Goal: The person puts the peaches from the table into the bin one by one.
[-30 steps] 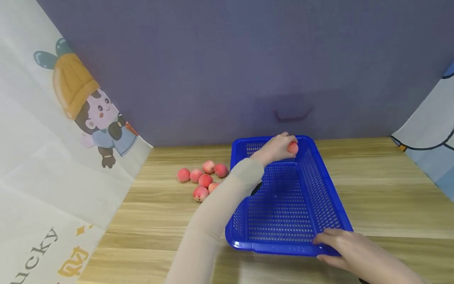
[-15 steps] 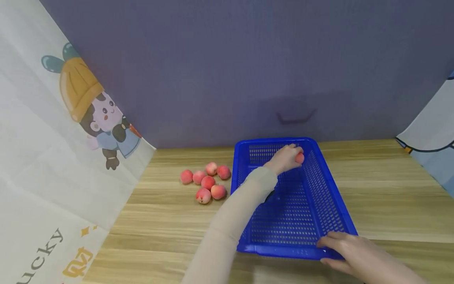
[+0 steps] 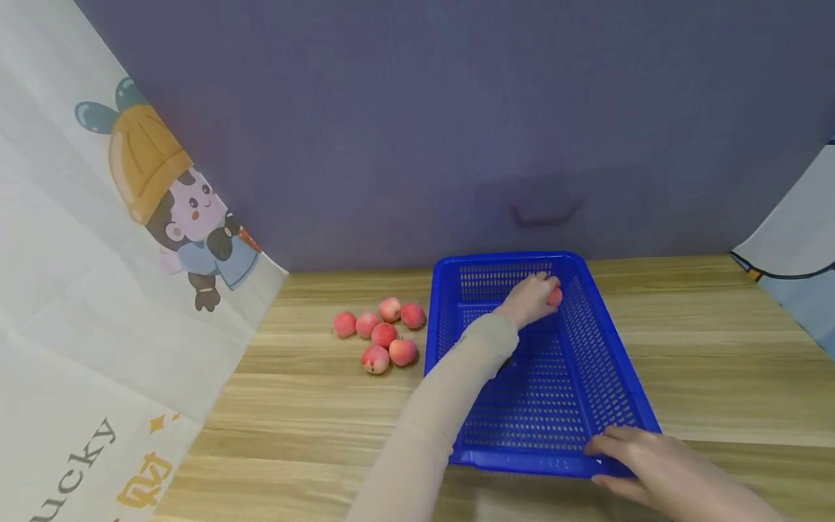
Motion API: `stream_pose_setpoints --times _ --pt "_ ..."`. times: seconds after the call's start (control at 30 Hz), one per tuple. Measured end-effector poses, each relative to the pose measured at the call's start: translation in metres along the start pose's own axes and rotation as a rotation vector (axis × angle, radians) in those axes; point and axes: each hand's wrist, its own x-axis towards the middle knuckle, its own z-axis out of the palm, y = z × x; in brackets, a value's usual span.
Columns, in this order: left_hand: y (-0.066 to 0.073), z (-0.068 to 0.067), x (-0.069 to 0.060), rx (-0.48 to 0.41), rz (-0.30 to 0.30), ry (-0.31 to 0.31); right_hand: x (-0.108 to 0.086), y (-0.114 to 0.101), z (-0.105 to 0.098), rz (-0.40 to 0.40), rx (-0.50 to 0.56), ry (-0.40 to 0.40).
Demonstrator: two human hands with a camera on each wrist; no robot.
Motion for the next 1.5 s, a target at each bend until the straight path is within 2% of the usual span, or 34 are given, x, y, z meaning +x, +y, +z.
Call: stream_pose_setpoints --times 0.17,0.37,0.5,0.73,0.83,1.27,1.5 --pt "0.002 0.006 0.003 0.037 0.018 0.001 0.000 0.002 0.000 -0.009 -0.005 0.012" --pt "0.004 0.013 0.007 0.057 -0.011 -0.038 0.002 0.005 -0.001 0.009 0.005 -0.022" --pt "0.003 0.018 0.010 0.049 -0.029 -0.046 0.002 0.006 -0.002 0.003 -0.002 -0.014" --pt "0.002 0.024 0.009 0.025 -0.059 -0.073 0.006 0.008 -0.006 0.044 0.072 -0.110" --pt "0.001 0.025 0.009 0.024 -0.068 -0.082 0.008 0.009 -0.007 0.050 0.081 -0.122" --pt "0.001 0.033 0.012 0.060 -0.056 -0.041 0.009 0.014 -0.008 0.050 0.070 -0.117" --pt "0.000 0.033 0.016 0.078 -0.045 -0.026 0.010 0.016 -0.010 0.049 0.072 -0.099"
